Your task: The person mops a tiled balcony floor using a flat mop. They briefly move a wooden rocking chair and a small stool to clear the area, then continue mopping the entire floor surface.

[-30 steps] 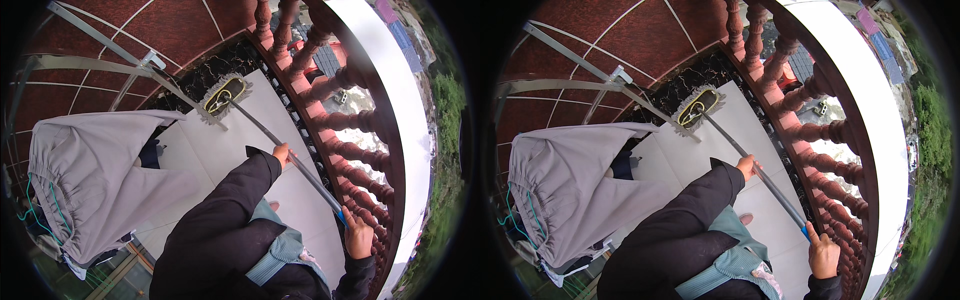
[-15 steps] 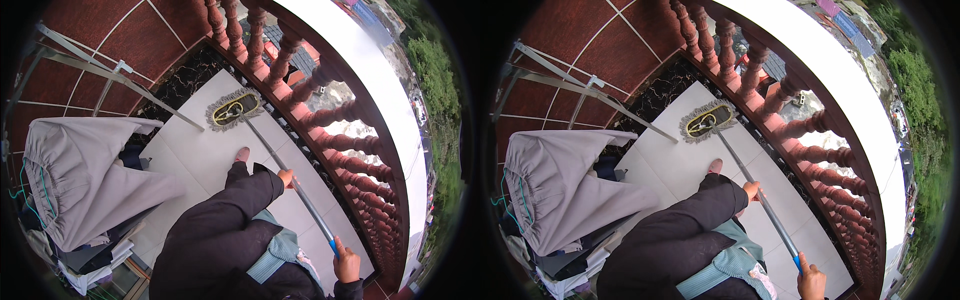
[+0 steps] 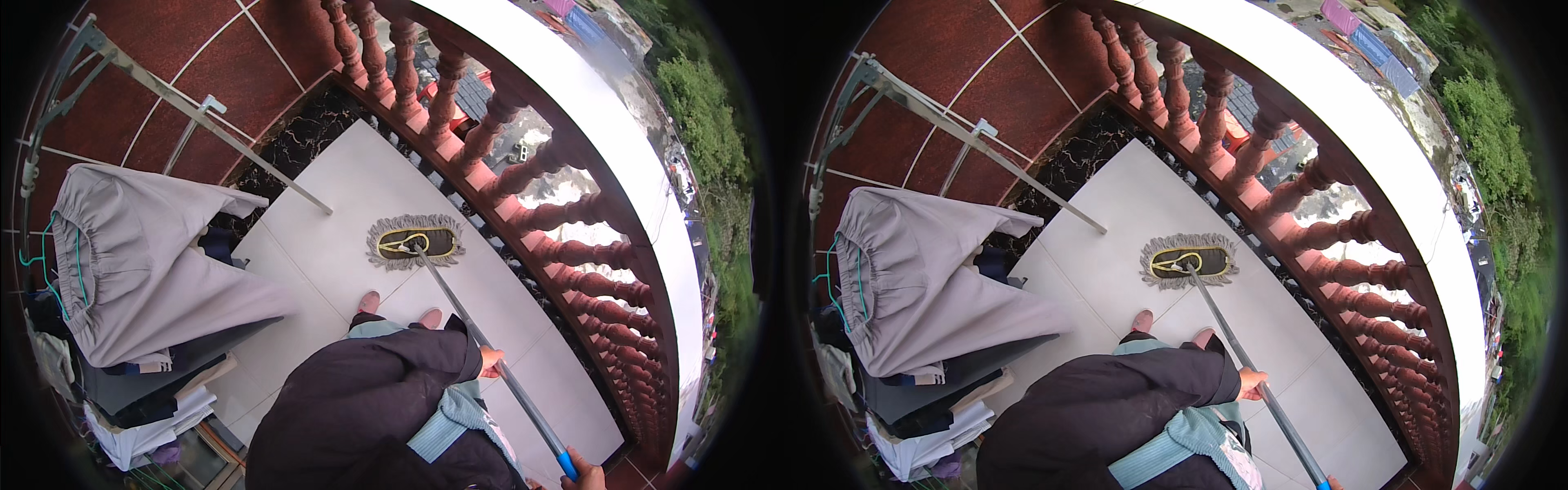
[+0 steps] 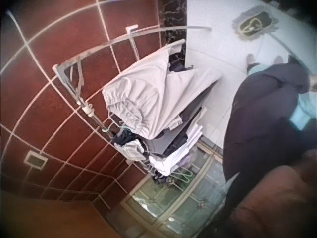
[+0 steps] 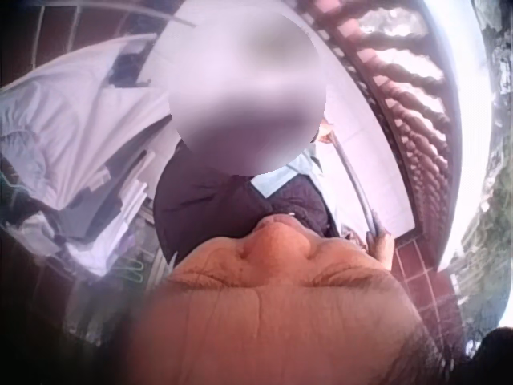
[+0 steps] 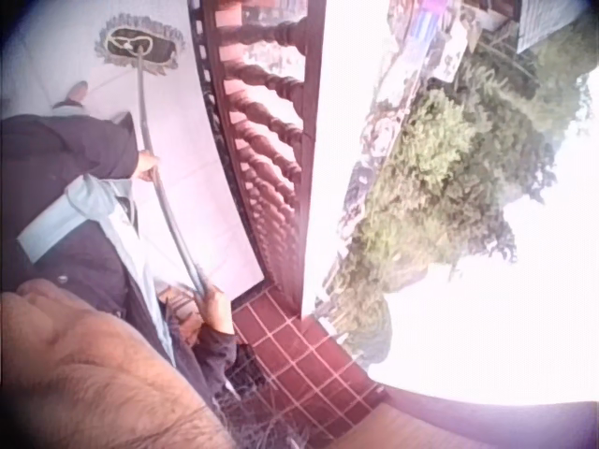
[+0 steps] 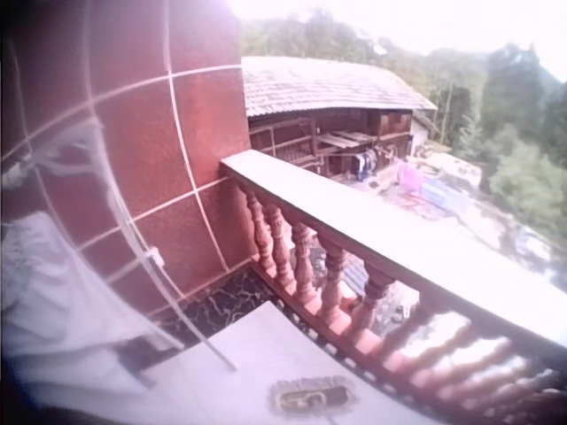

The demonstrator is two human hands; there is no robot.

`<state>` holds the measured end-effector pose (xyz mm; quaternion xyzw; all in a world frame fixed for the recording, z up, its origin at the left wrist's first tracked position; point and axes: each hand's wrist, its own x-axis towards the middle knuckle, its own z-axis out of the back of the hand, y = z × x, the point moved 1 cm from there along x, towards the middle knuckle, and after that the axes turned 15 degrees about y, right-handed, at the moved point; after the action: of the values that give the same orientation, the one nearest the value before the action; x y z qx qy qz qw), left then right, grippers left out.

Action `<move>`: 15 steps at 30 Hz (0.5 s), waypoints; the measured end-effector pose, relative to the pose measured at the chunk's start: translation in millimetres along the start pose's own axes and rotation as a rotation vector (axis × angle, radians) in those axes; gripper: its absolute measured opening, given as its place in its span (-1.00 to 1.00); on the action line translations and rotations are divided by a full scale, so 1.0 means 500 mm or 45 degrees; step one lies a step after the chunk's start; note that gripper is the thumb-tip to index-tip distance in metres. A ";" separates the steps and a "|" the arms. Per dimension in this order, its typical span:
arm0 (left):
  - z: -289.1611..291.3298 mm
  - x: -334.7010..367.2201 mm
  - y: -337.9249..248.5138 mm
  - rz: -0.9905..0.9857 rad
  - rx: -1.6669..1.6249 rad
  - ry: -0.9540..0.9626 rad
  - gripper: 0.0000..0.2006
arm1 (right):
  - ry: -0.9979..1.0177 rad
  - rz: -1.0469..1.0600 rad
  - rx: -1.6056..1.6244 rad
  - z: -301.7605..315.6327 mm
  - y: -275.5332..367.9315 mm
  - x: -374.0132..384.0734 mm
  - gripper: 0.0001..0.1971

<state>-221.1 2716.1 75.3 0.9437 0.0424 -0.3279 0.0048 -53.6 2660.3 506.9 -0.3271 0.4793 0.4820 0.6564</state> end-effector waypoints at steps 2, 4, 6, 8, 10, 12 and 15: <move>0.016 -0.022 0.000 -0.015 -0.047 -0.002 -0.76 | 0.078 0.010 0.100 0.013 0.016 -0.001 -0.36; 0.040 -0.042 0.002 -0.048 -0.075 -0.017 -0.75 | 0.206 -0.057 0.161 0.033 0.049 0.001 -0.38; 0.061 -0.084 -0.004 -0.071 -0.113 -0.064 -0.75 | 0.216 -0.025 0.149 0.042 0.077 0.015 -0.39; 0.095 -0.132 -0.007 -0.111 -0.130 -0.097 -0.73 | 0.242 0.100 0.080 0.047 0.068 0.044 -0.40; 0.155 -0.169 -0.003 -0.112 -0.116 -0.105 -0.72 | 0.256 0.245 -0.038 0.043 0.093 0.091 -0.33; 0.219 -0.197 0.006 -0.126 -0.095 -0.215 -0.65 | 0.341 0.326 -0.070 0.030 0.126 0.135 -0.28; 0.298 -0.301 -0.013 0.030 0.182 -0.551 -0.60 | 0.638 0.067 0.346 -0.011 0.234 0.174 -0.29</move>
<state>-431.2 2705.8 51.6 0.8497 0.0060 -0.5249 -0.0492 -159.3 2720.7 426.6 -0.3327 0.6951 0.3343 0.5426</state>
